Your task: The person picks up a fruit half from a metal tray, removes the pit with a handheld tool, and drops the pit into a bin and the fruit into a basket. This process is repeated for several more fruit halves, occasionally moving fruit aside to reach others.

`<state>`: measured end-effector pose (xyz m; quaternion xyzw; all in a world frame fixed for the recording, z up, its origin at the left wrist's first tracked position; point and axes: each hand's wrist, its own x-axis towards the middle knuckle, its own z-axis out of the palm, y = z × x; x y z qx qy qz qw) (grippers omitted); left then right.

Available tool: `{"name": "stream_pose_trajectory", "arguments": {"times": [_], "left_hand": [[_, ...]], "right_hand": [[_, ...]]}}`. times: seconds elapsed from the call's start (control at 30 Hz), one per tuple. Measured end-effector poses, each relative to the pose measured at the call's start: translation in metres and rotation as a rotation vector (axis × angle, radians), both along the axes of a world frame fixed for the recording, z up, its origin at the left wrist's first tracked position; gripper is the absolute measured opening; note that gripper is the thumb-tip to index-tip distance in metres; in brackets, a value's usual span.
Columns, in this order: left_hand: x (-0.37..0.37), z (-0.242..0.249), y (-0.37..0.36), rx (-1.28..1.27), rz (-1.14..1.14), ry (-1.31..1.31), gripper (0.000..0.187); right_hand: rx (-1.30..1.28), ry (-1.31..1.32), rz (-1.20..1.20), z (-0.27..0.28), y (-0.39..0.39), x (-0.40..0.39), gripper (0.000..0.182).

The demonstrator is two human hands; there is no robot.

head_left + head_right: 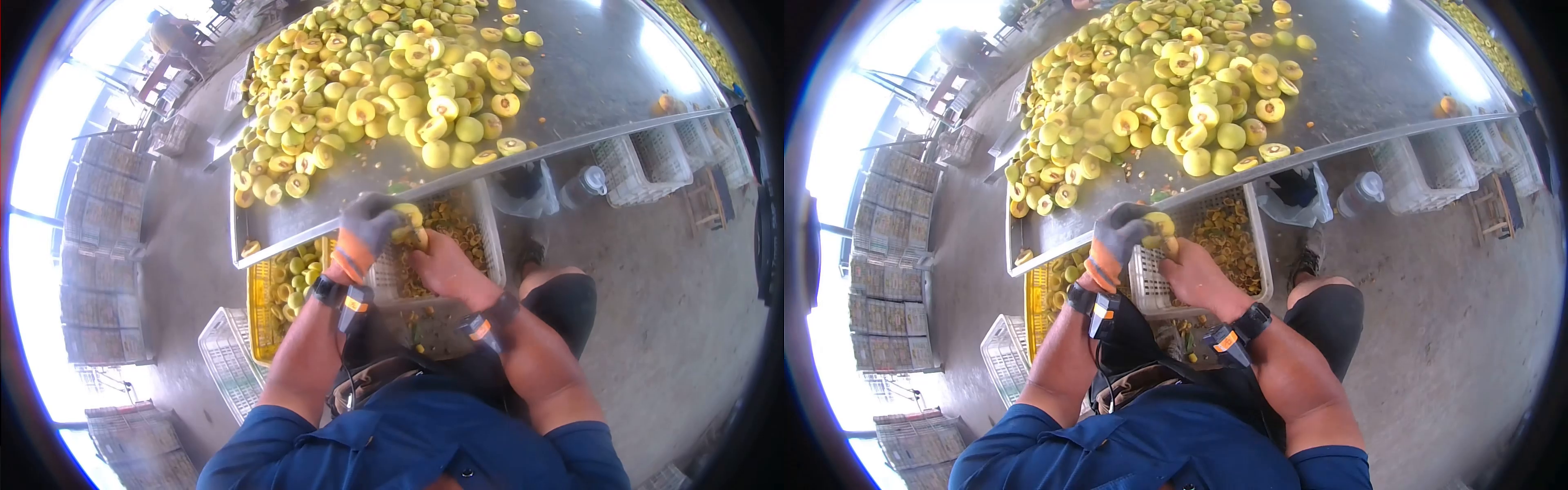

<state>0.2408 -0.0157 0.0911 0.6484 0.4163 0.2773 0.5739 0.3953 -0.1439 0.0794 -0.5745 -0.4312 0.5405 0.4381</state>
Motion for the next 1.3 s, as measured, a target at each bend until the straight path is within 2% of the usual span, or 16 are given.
{"name": "stream_pose_trajectory", "arguments": {"times": [0.03, 0.1, 0.23, 0.3, 0.4, 0.53, 0.6, 0.63, 0.73, 0.87, 0.93, 1.0, 1.07, 1.1, 1.23, 1.3], "left_hand": [[0.002, 0.0, -0.001, -0.13, 0.029, -0.12, 0.03], [-0.001, -0.028, -0.005, 0.449, 0.005, 0.133, 0.031], [0.016, -0.031, -0.023, 0.641, 0.125, 0.303, 0.033], [0.018, -0.029, -0.025, 0.809, 0.145, 0.326, 0.028], [0.016, -0.018, -0.024, 0.695, 0.083, 0.245, 0.024], [0.026, -0.017, -0.037, 0.334, 0.244, 0.103, 0.023], [0.028, -0.015, -0.039, 0.267, 0.237, 0.067, 0.021], [0.024, -0.018, -0.033, 0.595, 0.11, 0.081, 0.016], [0.019, -0.002, -0.031, 0.815, -0.054, 0.186, 0.015], [0.013, -0.002, -0.024, 0.849, -0.177, 0.143, 0.016], [0.012, -0.004, -0.027, 0.397, -0.165, -0.044, 0.015], [0.009, -0.009, -0.024, 0.292, -0.17, -0.113, 0.014], [0.003, -0.021, -0.019, 0.528, -0.189, -0.062, 0.012], [0.004, -0.012, -0.021, 0.872, -0.17, 0.058, 0.013], [-0.002, -0.014, -0.034, 0.65, 0.032, 0.183, 0.021], [-0.008, -0.01, -0.04, 0.12, 0.158, 0.017, 0.018]], "right_hand": [[0.015, 0.026, 0.008, -0.001, 0.001, 0.0, 0.028], [0.109, 0.009, 0.023, -0.011, 0.003, -0.004, 0.027], [0.246, -0.032, 0.08, -0.021, 0.002, -0.007, 0.024], [-0.043, 0.254, 0.177, -0.016, 0.002, -0.001, 0.022], [-0.226, 0.415, 0.224, 0.004, -0.002, 0.003, 0.019], [0.487, -0.369, -0.09, -0.027, -0.004, -0.024, 0.014], [0.17, 0.076, 0.072, -0.007, -0.008, -0.014, 0.013], [0.049, 0.266, 0.13, 0.0, -0.01, -0.009, 0.013], [-0.292, 0.725, 0.21, 0.007, -0.014, 0.001, 0.016], [-0.342, 0.816, 0.258, 0.008, -0.019, -0.003, 0.02], [-0.317, 0.818, 0.276, 0.008, -0.022, -0.01, 0.021], [-0.283, 0.778, 0.295, 0.004, -0.025, -0.016, 0.022], [-0.274, 0.745, 0.304, 0.003, -0.026, -0.02, 0.022], [-0.275, 0.725, 0.304, 0.004, -0.023, -0.017, 0.022], [-0.373, 0.754, 0.275, -0.003, -0.019, -0.023, 0.021], [-0.397, 0.754, 0.308, -0.004, -0.02, -0.031, 0.022]]}}
